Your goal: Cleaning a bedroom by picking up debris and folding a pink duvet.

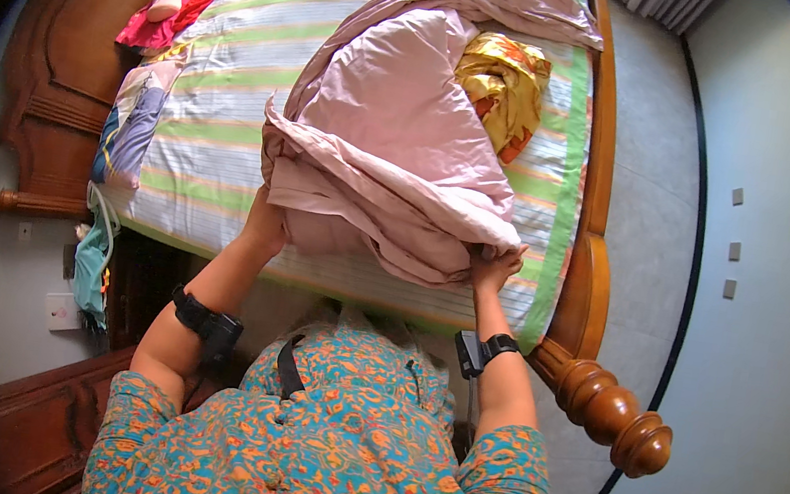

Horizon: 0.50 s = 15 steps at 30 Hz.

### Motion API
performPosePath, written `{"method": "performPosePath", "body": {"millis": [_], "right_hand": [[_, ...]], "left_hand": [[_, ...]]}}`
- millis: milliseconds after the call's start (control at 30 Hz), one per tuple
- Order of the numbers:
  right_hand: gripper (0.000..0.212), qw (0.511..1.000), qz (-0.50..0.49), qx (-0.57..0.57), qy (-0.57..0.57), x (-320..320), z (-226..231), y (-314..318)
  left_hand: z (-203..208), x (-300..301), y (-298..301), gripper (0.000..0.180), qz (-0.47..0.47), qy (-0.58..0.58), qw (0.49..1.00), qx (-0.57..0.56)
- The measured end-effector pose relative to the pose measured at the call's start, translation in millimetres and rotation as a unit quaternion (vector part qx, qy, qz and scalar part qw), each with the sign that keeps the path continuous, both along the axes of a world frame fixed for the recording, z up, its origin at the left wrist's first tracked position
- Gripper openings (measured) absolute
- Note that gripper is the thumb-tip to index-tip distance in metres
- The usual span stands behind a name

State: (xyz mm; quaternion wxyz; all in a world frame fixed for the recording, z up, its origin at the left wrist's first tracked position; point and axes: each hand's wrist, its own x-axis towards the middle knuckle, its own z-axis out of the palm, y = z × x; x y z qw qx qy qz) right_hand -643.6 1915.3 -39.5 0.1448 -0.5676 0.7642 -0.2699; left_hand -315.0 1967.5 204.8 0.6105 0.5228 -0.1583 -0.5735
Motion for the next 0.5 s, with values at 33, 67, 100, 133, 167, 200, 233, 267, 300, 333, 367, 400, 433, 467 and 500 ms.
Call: {"method": "performPosePath", "body": {"millis": [33, 67, 100, 133, 167, 200, 233, 267, 300, 333, 367, 400, 433, 467, 500], "right_hand": [[0.119, 1.000, 0.010, 0.005, -0.004, 6, 7, 0], [0.115, 0.998, -0.013, 0.025, -0.054, 5, 14, -2], [0.111, 0.993, -0.034, 0.047, -0.104, 8, 20, -3], [0.111, 0.993, -0.026, 0.051, -0.108, 8, 28, -5], [0.107, 0.988, -0.044, 0.108, -0.104, 7, 40, -9], [0.103, 0.979, -0.067, 0.165, -0.097, 1, 41, -12], [0.103, 0.979, -0.062, 0.166, -0.099, -4, 43, -14], [0.100, 0.984, -0.062, 0.150, -0.071, -14, 40, -18], [0.097, 0.988, -0.063, 0.134, -0.042, -25, 36, -21], [0.084, 0.996, -0.050, 0.080, 0.006, -33, 31, -21], [0.084, 0.996, -0.051, 0.077, 0.005, -47, 28, -24], [0.074, 0.996, -0.051, 0.069, -0.022, -61, 27, -28], [0.065, 0.996, -0.054, 0.058, -0.049, -71, 26, -30], [0.044, 0.997, -0.056, 0.050, -0.026, -65, 40, -30], [0.044, 0.997, -0.061, 0.045, -0.025, -75, 47, -31]], "left_hand": [[0, 1, 6, 0.033, 0.010, -0.004, 1.000, 0.005], [4, -2, 8, 0.032, 0.004, -0.041, 0.999, 0.021], [5, -2, 13, 0.031, -0.001, -0.079, 0.996, 0.038], [6, -2, 19, 0.031, 0.007, -0.083, 0.996, 0.042], [7, 0, 26, 0.030, 0.001, -0.111, 0.992, 0.054], [8, -1, 31, 0.029, -0.010, -0.136, 0.988, 0.066], [8, 1, 36, 0.029, -0.006, -0.139, 0.988, 0.068], [8, 3, 41, 0.029, -0.020, -0.109, 0.992, 0.064], [7, 6, 46, 0.028, -0.034, -0.078, 0.995, 0.061], [5, 6, 51, 0.028, -0.034, -0.080, 0.994, 0.060], [2, 7, 56, 0.028, -0.024, -0.097, 0.994, 0.047], [2, 6, 58, 0.028, -0.015, -0.113, 0.993, 0.033], [2, 7, 57, 0.028, -0.019, -0.112, 0.993, 0.029], [3, 13, 62, 0.028, 0.001, -0.132, 0.989, 0.071], [3, 13, 62, 0.029, 0.010, -0.145, 0.984, 0.108]]}}
